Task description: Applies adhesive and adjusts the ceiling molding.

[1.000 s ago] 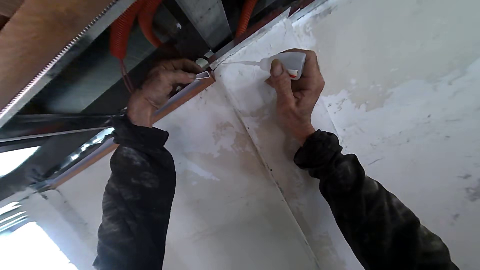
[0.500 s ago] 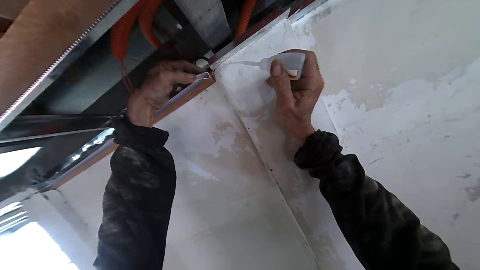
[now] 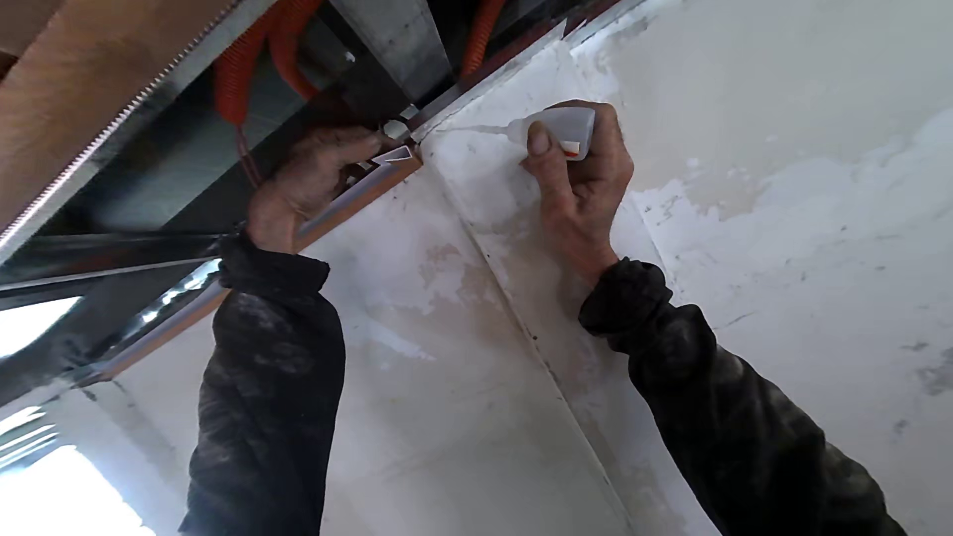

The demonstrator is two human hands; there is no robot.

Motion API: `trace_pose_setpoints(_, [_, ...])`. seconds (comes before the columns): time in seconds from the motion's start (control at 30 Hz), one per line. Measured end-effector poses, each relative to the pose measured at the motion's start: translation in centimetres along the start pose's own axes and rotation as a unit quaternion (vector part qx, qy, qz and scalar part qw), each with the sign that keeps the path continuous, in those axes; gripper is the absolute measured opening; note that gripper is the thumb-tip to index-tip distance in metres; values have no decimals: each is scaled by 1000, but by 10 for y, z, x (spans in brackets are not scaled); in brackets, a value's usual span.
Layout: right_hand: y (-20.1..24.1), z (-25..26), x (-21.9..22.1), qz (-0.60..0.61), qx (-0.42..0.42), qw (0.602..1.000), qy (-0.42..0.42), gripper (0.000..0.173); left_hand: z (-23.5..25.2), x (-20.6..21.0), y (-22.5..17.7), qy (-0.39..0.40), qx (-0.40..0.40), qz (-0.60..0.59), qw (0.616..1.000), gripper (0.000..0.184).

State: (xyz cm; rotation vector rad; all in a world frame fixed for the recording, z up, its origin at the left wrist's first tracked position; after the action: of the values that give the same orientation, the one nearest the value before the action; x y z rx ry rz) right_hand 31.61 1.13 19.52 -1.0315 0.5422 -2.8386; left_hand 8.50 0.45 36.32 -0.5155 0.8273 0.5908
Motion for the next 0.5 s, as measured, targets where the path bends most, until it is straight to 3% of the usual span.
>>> trace_pose_setpoints(0.5, [0, -1, 0, 2, 0, 1000, 2, 24, -3, -2, -1, -32, -23, 29, 999, 23])
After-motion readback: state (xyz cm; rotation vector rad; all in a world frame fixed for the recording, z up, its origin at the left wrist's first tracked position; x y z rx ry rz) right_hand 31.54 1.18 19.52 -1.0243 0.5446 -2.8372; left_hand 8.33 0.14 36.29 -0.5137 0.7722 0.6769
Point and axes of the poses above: each hand's wrist, its own z-axis towards the middle knuckle, its own x-axis out of the palm, y = z × x, the point moved 9 cm from there along z, towards the middle knuckle, and after that the axes turned 3 degrees about -x, right-handed, at the moved point
